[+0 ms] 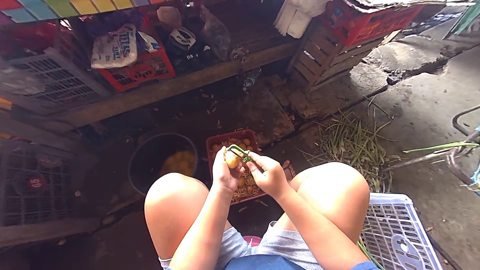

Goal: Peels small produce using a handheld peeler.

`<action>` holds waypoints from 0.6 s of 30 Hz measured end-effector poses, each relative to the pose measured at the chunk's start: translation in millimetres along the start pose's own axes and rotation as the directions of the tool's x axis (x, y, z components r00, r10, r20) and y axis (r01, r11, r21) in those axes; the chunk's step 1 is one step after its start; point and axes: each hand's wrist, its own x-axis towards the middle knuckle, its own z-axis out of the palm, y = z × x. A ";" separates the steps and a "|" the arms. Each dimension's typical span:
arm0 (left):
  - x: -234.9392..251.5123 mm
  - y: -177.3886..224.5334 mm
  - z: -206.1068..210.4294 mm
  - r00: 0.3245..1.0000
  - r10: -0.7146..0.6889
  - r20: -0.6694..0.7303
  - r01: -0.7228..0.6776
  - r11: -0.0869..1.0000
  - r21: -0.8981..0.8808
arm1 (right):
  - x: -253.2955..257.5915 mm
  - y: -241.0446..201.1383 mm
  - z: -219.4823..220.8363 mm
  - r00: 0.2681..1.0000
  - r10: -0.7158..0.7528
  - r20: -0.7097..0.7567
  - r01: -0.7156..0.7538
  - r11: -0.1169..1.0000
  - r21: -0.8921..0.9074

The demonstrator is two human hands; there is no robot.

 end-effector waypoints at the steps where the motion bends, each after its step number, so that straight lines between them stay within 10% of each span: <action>1: -0.3 -0.7 0.8 1.000 0.001 0.002 -0.001 1.000 -0.001 | -1.3 -0.6 1.8 0.999 -0.038 -0.014 0.038 0.999 -0.017; 6: -1.6 -3.4 4.1 0.999 0.038 -0.026 -0.037 0.999 0.040 | -0.7 2.2 6.9 0.988 -0.153 -0.017 0.149 0.976 -0.156; 11: -10.2 -1.4 -1.0 0.982 0.118 0.146 -0.137 0.983 0.123 | 20.4 18.4 -14.9 0.950 0.300 0.089 -0.280 0.942 -0.187; 18: -6.6 3.6 4.0 1.000 0.025 0.004 -0.025 0.999 0.045 | 2.9 5.7 0.5 0.999 0.004 -0.038 -0.005 1.000 -0.024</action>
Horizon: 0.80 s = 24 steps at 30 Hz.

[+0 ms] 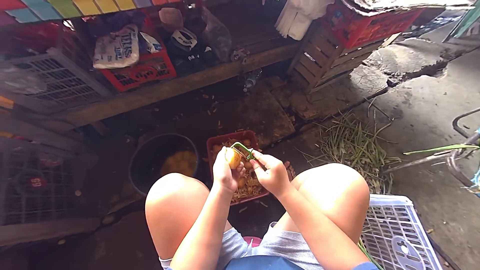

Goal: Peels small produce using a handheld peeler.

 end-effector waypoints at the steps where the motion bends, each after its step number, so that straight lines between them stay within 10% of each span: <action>1: 1.3 -3.5 -0.9 1.000 0.027 -0.005 -0.027 0.999 0.042 | -2.2 -1.3 0.7 0.999 -0.033 -0.006 0.033 0.999 0.001; 5: 5.4 -12.9 -2.9 0.986 0.163 0.034 -0.166 0.975 0.151 | -0.9 -1.1 1.4 0.991 -0.134 0.013 0.135 0.989 -0.066; 10: -5.9 -7.0 -5.1 0.978 0.162 0.128 -0.180 0.973 0.145 | 15.0 11.7 -15.0 0.959 0.246 0.142 -0.216 0.956 -0.199; 24: 4.9 -6.5 -3.7 0.994 -0.105 0.031 0.109 0.979 -0.170 | -6.4 -5.4 11.0 0.976 -0.212 0.049 0.216 0.971 -0.099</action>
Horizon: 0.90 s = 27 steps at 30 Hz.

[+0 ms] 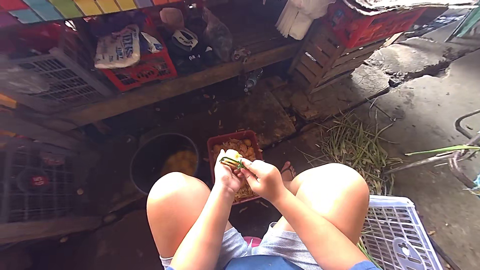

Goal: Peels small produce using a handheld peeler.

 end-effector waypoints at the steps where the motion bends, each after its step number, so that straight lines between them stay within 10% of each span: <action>1: 0.6 0.3 -1.5 1.000 -0.014 0.019 0.014 1.000 -0.005 | 0.1 0.8 0.1 1.000 -0.012 -0.001 0.012 1.000 -0.008; 27: 4.1 1.8 -4.7 0.989 -0.067 0.133 0.061 0.997 0.048 | 4.2 18.7 -8.8 1.000 -0.029 0.003 0.029 0.997 -0.078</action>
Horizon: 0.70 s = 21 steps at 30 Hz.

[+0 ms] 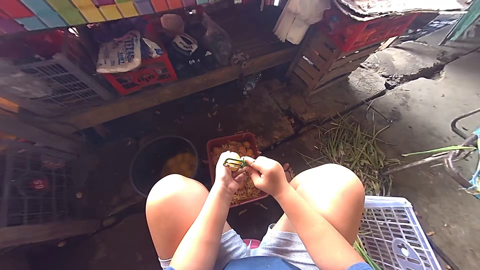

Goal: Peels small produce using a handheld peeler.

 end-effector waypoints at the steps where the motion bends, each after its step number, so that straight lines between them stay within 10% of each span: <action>1: 0.6 0.0 -0.4 1.000 -0.007 0.002 0.007 1.000 -0.007 | 0.4 0.5 0.2 1.000 -0.003 -0.001 0.003 1.000 -0.003; 5: 2.1 0.6 -0.5 0.998 -0.053 -0.022 0.053 0.999 -0.013 | 1.1 3.6 1.6 1.000 0.021 -0.002 -0.021 1.000 -0.020; 10: -14.7 -3.1 7.0 0.999 -0.044 -0.001 0.043 0.985 0.168 | 15.5 19.7 -16.0 0.899 0.422 0.118 -0.411 0.905 -0.107; 21: 1.2 0.2 6.6 0.997 0.007 -0.074 -0.011 0.999 -0.050 | -3.9 -7.1 0.0 0.995 0.098 -0.034 -0.096 0.994 0.057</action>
